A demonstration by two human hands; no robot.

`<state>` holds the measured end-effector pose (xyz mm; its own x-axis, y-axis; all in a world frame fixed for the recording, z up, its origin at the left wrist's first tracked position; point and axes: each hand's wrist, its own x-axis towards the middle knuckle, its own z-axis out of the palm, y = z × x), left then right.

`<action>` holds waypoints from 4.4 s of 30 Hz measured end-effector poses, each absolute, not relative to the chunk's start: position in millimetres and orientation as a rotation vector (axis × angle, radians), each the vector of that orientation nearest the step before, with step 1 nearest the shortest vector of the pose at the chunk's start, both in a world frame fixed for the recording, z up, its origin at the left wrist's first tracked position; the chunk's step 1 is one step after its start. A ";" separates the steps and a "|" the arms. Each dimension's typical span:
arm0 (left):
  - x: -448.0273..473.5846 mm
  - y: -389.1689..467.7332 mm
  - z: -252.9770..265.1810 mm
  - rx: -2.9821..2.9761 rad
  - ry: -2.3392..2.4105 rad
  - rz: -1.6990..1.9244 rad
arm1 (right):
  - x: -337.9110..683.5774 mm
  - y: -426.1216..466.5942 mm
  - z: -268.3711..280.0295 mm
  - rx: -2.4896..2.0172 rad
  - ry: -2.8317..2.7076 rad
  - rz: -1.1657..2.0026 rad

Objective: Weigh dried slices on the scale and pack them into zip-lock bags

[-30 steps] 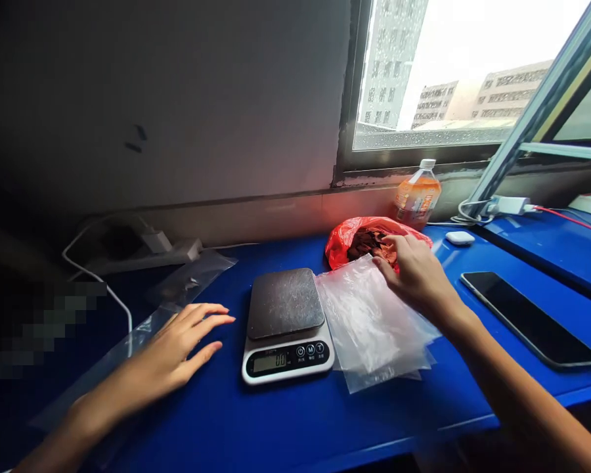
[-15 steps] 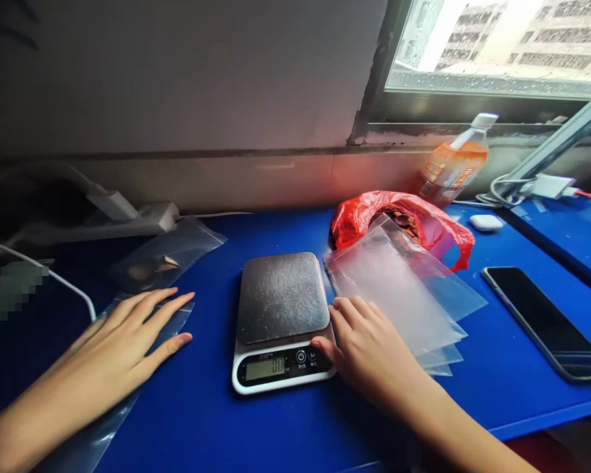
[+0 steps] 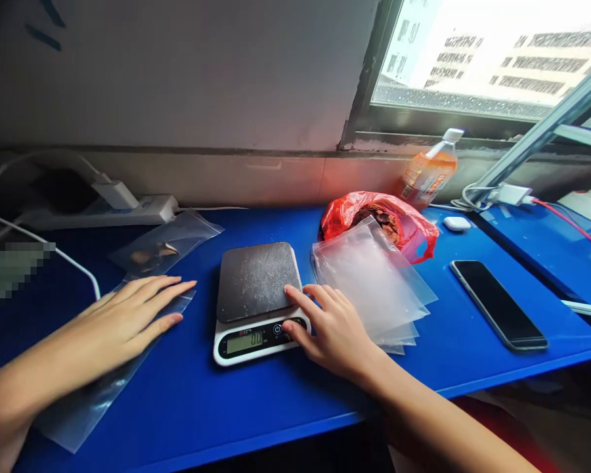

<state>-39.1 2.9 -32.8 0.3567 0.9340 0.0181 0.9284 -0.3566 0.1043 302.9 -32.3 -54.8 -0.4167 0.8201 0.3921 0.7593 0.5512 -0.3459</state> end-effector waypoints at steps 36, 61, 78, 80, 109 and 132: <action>-38.7 34.5 -6.6 2.464 1.690 0.095 | 276.9 -24.5 -46.0 -1.105 -2.544 -0.068; 53.4 13.1 32.2 2.434 1.020 0.638 | 255.5 7.1 -19.4 -0.651 -2.181 0.223; 41.1 4.5 20.4 2.095 0.829 0.786 | 275.0 -4.9 -14.9 -0.538 -2.248 0.360; 43.3 4.0 17.9 2.167 0.862 0.779 | 278.7 -7.1 -10.2 -0.525 -2.213 0.554; 27.2 24.7 15.8 1.792 0.813 1.934 | 270.0 -4.4 -15.0 -0.881 -1.361 1.506; 46.4 -7.4 17.9 1.961 0.776 1.971 | 281.5 -22.1 -2.9 -0.643 -1.323 1.485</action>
<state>46.4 -7.4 17.9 -0.0598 0.5318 0.8448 0.1871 -0.8253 0.5328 281.5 -22.1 -2.9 -0.3548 0.9082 0.2221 -0.3250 0.1029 -0.9401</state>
